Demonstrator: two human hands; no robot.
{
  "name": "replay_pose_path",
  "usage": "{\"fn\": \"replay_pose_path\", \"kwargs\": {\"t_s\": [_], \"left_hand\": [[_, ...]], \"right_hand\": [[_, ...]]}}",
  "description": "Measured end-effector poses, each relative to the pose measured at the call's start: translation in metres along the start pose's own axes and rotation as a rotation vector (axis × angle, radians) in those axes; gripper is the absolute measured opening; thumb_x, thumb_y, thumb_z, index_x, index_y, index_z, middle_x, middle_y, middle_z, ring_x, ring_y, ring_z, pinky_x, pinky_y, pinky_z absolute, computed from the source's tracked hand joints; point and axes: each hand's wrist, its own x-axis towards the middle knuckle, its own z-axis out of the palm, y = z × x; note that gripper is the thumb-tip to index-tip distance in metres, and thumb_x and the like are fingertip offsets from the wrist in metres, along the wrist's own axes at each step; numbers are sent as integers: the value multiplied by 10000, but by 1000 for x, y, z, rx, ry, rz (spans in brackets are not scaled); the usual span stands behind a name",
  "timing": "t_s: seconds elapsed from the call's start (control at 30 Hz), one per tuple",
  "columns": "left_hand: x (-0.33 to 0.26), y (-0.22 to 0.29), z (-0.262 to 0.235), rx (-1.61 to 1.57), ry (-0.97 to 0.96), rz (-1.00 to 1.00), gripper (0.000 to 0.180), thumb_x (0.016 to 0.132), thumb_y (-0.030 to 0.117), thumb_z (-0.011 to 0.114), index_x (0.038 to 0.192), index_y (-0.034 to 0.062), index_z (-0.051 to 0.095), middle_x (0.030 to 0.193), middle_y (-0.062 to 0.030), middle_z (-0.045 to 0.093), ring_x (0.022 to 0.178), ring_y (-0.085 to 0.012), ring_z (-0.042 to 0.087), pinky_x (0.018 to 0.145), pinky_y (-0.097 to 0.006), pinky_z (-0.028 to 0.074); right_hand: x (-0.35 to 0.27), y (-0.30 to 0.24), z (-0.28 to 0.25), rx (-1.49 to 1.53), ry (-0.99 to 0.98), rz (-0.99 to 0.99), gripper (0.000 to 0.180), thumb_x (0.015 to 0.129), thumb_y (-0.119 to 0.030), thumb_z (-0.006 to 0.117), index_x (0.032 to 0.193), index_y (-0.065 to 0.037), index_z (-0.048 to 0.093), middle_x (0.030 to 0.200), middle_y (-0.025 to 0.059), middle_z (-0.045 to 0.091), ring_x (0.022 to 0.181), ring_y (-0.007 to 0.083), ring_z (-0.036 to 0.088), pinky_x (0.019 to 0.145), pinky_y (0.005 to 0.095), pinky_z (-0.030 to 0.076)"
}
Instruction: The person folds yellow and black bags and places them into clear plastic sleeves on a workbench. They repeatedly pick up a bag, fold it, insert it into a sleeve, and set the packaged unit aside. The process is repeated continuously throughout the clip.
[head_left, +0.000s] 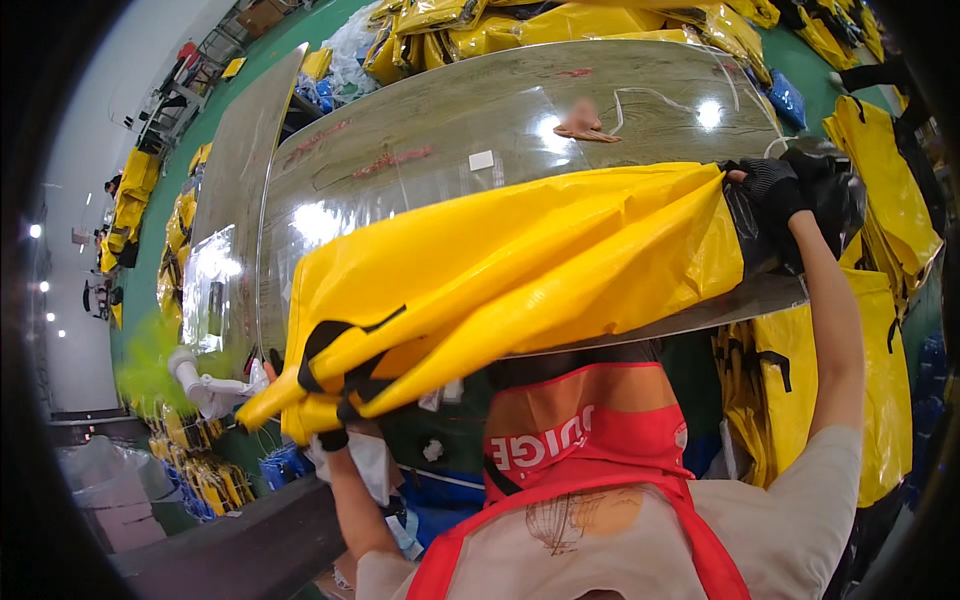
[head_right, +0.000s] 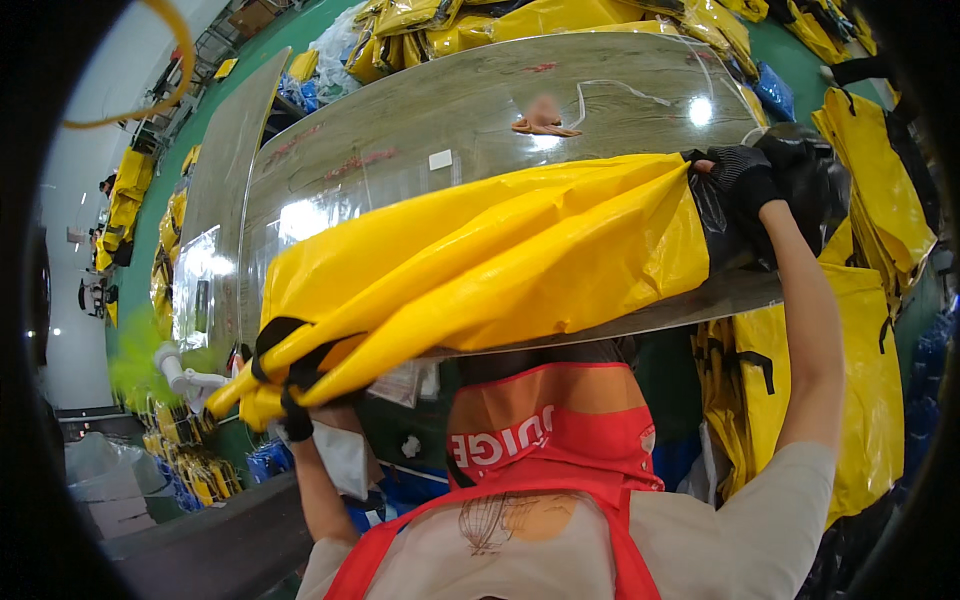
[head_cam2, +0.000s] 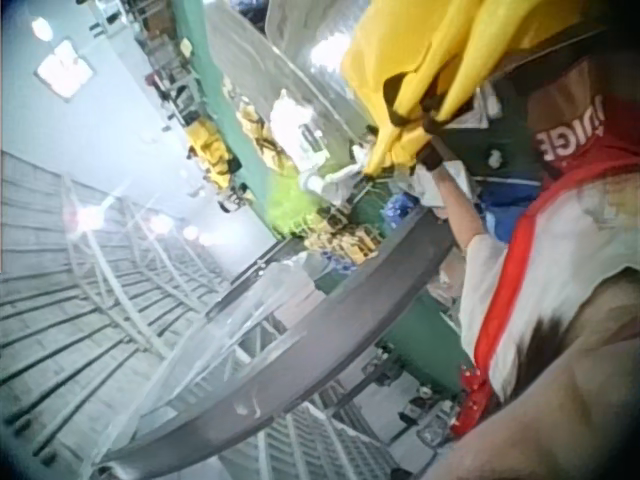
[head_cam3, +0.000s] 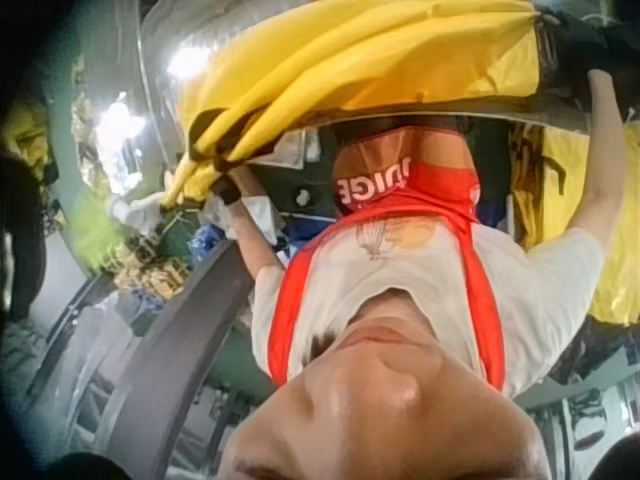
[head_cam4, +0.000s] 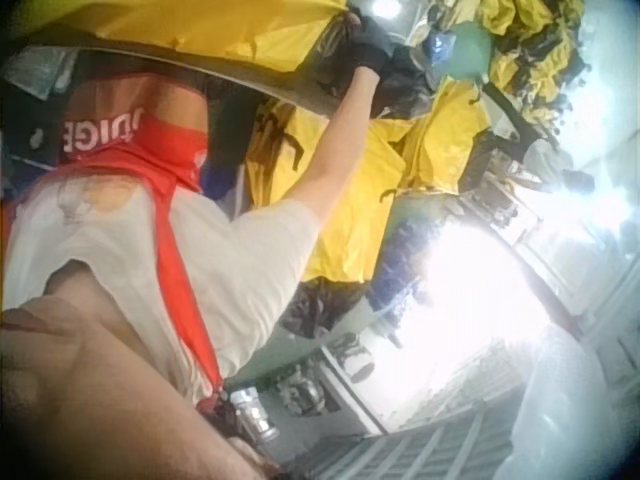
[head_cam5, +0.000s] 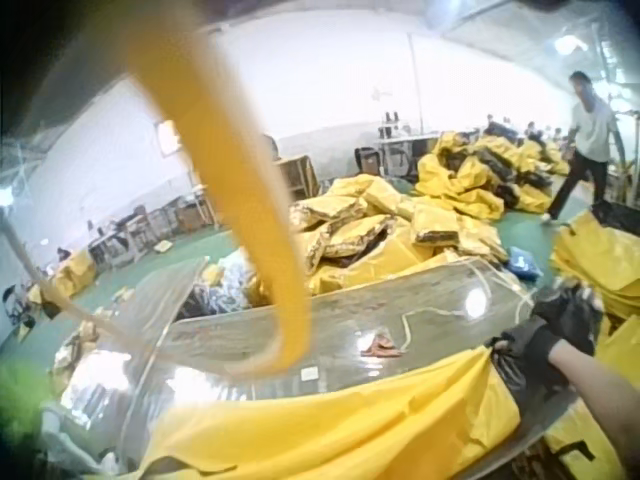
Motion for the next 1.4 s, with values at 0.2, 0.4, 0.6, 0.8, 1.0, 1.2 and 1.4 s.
{"fn": "replay_pose_path", "kwargs": {"t_s": [0.2,0.4,0.6,0.8,1.0,1.2,1.4], "left_hand": [[57,24,58,-393,120,403,456,934,330,526,1244,-3,493,1214,-140,549,1159,-222,487,980,-329,382],[127,76,49,292,-41,339,438,915,358,567,1039,-61,605,912,-151,663,733,-241,608,648,-340,470],[136,-29,73,951,-180,41,699,899,599,369,756,-25,651,731,-292,597,747,-447,582,662,-515,421],[137,-3,63,1237,207,656,614,852,484,528,1203,-19,508,1158,-246,566,1062,-402,526,926,-407,402],[-136,243,355,485,-1020,1206,706,816,579,507,1376,159,412,1399,-205,383,1316,-438,280,1084,-599,97],[-141,189,392,606,-952,1178,814,740,601,569,1391,149,385,1464,-212,271,1353,-445,191,1065,-632,10],[-142,199,396,619,-1005,1158,871,739,564,590,1406,71,324,1464,-216,270,1354,-436,201,1074,-614,10]], "right_hand": [[-39,13,9,-4,350,57,434,907,-467,470,832,-72,634,778,169,640,752,363,620,660,449,471],[-65,64,27,-175,357,-16,439,910,-486,459,776,-118,658,680,147,634,593,331,619,574,429,479],[-24,24,26,-119,-269,192,790,762,-747,415,924,-26,694,940,207,658,916,348,632,851,397,462],[-9,11,28,-129,-349,126,827,738,-773,418,1035,-44,673,1097,180,632,1031,319,599,898,378,446],[-16,25,33,-179,-356,158,805,704,-751,491,1066,-51,651,1075,164,638,1000,324,601,905,432,437],[-107,78,-69,-340,312,-181,580,701,-588,633,1007,-96,655,1088,197,584,1099,344,510,967,436,375],[-88,116,6,-44,-98,178,574,805,-639,468,931,-128,699,951,133,668,928,322,617,837,429,450]]}}
